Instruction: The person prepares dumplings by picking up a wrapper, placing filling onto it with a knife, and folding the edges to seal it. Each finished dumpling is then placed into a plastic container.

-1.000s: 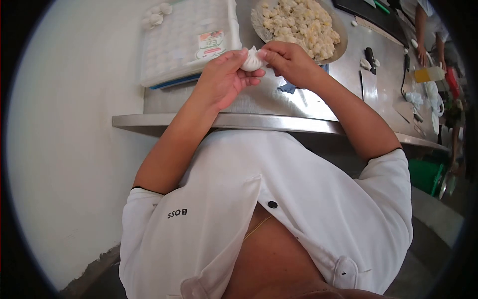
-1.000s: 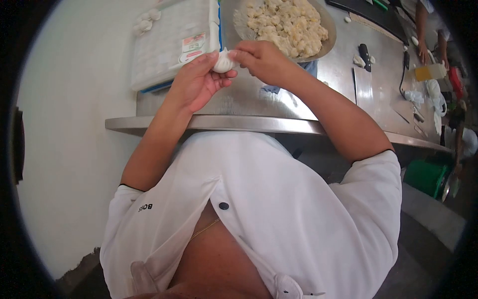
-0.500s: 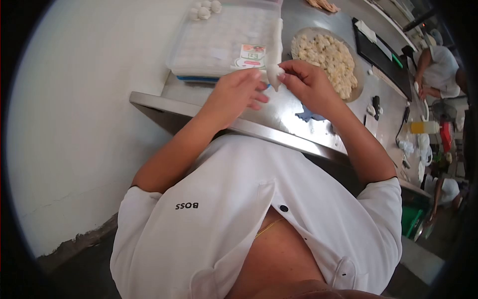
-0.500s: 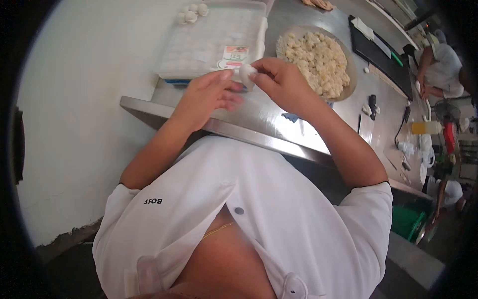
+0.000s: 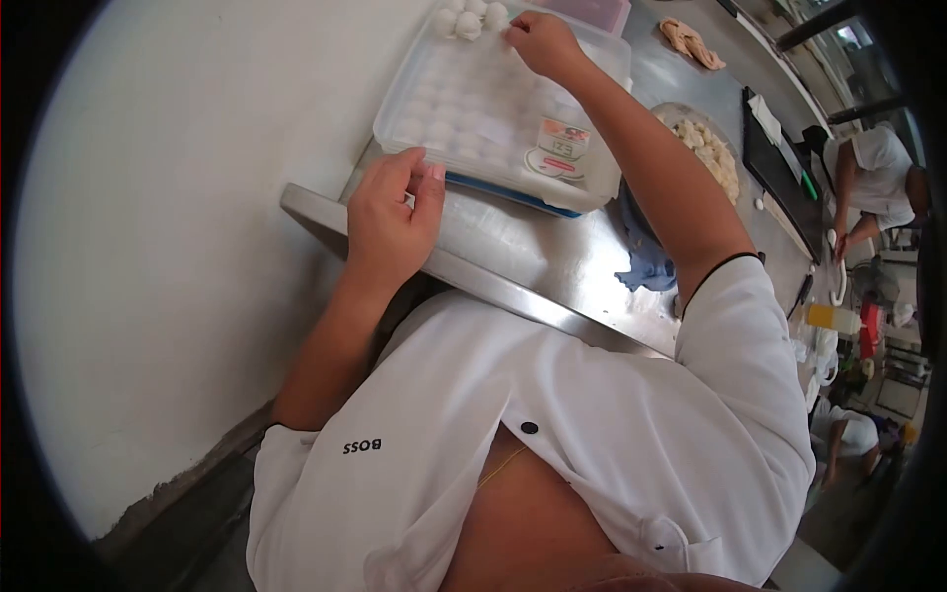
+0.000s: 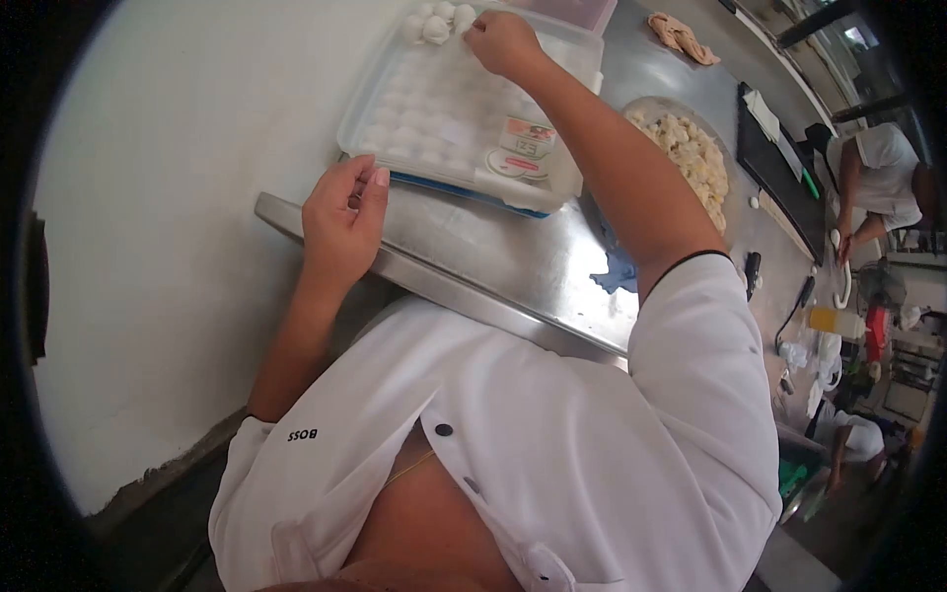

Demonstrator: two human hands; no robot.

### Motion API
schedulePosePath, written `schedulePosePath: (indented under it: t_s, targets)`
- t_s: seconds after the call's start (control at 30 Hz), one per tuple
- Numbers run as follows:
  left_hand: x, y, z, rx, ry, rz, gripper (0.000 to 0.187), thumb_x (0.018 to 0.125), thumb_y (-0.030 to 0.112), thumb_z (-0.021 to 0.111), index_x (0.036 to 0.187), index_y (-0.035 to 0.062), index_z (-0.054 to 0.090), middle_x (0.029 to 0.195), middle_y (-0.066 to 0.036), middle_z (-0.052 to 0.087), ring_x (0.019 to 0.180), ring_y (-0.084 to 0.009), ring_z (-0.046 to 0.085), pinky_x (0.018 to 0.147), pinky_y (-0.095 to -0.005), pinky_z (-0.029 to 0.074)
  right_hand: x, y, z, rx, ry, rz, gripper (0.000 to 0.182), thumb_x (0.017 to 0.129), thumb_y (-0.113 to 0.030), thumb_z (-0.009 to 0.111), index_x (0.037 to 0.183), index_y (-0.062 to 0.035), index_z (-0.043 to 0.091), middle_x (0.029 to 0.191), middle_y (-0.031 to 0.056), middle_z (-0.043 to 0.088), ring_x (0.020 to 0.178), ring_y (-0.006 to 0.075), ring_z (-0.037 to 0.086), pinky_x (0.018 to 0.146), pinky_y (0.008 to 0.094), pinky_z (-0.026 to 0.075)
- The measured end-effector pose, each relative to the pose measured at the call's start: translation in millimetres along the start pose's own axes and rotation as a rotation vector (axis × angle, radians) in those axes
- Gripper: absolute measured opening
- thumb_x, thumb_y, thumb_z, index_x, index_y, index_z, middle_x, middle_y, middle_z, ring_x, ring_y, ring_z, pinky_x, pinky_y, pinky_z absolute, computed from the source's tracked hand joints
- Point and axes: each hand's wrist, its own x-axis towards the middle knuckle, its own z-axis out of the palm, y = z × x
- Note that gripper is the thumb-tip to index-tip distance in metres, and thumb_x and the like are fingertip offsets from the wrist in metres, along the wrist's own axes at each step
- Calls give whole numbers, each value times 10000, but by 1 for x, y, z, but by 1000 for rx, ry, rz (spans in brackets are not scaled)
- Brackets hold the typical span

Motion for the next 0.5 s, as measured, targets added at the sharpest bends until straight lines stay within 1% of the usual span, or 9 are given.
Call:
schedulePosePath:
  t_s: [0.07,0.1,0.23,0.3,0.37,0.43,0.5]
  targets:
    - [1,-1,-3,-39,-13,-43,239,941,157,632,1071,-44,631,872,-107,654,731,-143,623,670,-270,509,20,13,19,-86,120,-93,322,882,-257,549,952,31,672,941,291,662,922,439,637,821,485,496]
    - [2,0,-4,-39,-13,-52,239,941,157,632,1071,-44,631,872,-107,654,731,-143,623,670,-270,509,29,12,23,-117,70,-36,327,853,-270,575,963,13,695,967,285,663,934,446,631,829,477,492]
    - [5,2,-6,-58,-45,-55,211,936,124,627,1064,-45,627,885,-106,646,730,-144,623,676,-276,512,39,15,38,-152,68,-40,337,852,-269,565,938,36,681,955,299,656,929,446,631,830,482,492]
    - [4,1,-5,-74,-46,-46,205,935,114,625,1063,-45,626,884,-104,644,728,-144,622,679,-277,513,40,13,41,-151,161,-79,334,852,-255,560,898,59,665,945,304,656,927,446,631,831,485,491]
    - [4,1,-4,-100,-18,-31,201,933,108,627,1064,-43,627,881,-102,640,720,-145,621,675,-275,511,40,6,50,-129,168,-48,328,851,-247,559,883,64,658,941,305,656,927,447,630,832,485,490]
    - [5,3,-4,-95,-33,-40,200,932,110,629,1060,-43,628,881,-102,640,720,-145,622,673,-274,511,39,3,47,-107,187,-22,323,850,-239,558,868,70,652,938,306,656,926,448,630,833,486,489]
    - [4,5,-5,-87,-50,-48,200,931,111,631,1057,-44,630,880,-103,640,721,-145,622,671,-273,510,32,0,40,-106,185,-38,326,845,-237,564,876,73,658,938,301,661,915,448,636,820,482,500]
